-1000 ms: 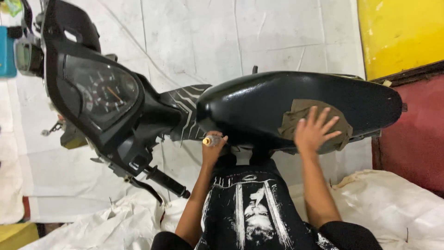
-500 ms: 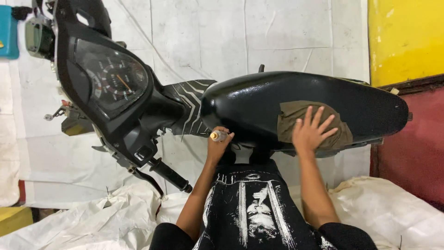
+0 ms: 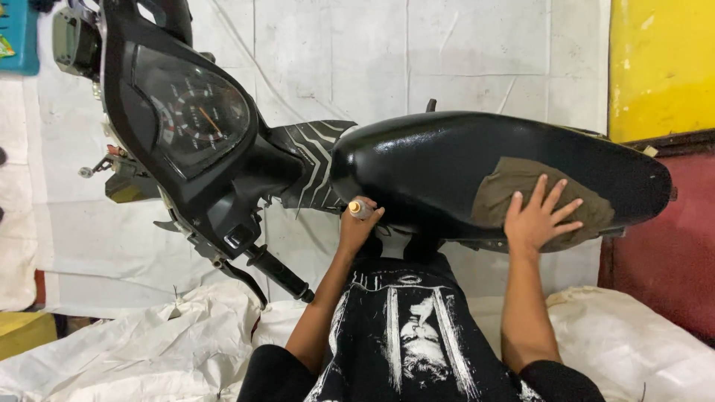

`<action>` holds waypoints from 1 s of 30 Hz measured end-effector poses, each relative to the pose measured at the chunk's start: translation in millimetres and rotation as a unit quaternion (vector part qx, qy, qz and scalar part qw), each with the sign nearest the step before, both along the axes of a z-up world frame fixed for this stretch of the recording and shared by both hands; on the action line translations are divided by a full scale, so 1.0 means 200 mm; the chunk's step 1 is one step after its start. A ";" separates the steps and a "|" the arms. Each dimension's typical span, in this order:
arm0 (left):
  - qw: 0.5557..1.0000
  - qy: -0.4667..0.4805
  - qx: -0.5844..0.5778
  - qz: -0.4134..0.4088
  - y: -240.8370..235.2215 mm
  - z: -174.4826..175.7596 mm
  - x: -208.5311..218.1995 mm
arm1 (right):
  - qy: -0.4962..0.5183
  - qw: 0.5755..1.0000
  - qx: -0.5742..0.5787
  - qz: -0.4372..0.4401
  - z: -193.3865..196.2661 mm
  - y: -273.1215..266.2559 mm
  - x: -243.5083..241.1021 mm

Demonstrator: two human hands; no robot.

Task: The person cleans a black motorcycle seat by repeatedly applying liquid from a small bottle and wiping the surface with a brown cloth. The person holds the bottle in one hand and uses the other to scrub the seat in circular and back-and-forth motions.

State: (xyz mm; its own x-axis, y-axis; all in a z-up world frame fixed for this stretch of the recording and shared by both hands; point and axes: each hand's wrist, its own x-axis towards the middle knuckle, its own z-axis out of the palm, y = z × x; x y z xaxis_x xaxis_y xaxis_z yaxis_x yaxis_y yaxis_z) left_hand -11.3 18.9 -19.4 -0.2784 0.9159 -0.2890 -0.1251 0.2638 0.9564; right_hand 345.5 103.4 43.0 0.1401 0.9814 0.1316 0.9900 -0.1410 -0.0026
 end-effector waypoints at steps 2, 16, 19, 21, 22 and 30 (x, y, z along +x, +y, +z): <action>1.000 -0.001 -0.004 0.009 0.00 0.01 0.00 | -0.072 0.995 0.059 -0.028 -0.03 0.00 -0.14; 0.993 0.074 0.061 -0.074 0.24 0.17 0.22 | -0.041 0.998 0.055 -0.013 0.02 0.12 0.34; 0.985 0.126 0.059 -0.104 0.31 0.25 0.27 | -0.048 0.996 0.082 -0.005 -0.02 0.03 0.10; 0.978 0.164 0.061 -0.112 0.40 0.31 0.31 | -0.058 0.990 0.111 0.063 -0.06 -0.02 -0.03; 0.972 0.179 0.080 -0.129 0.44 0.33 0.33 | -0.044 0.989 0.080 0.116 -0.10 -0.04 -0.03; 0.919 0.321 0.139 -0.180 0.50 0.18 0.46 | 0.013 1.000 0.005 0.002 0.14 0.22 0.63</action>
State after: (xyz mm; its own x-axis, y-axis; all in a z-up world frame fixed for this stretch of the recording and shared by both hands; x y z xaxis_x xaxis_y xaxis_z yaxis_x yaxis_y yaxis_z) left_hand 80.4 119.7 16.8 0.0255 0.9957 0.0894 0.5367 -0.0891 0.8391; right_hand 471.8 148.4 70.4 0.1396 0.9807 0.1371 0.9902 -0.1368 -0.0292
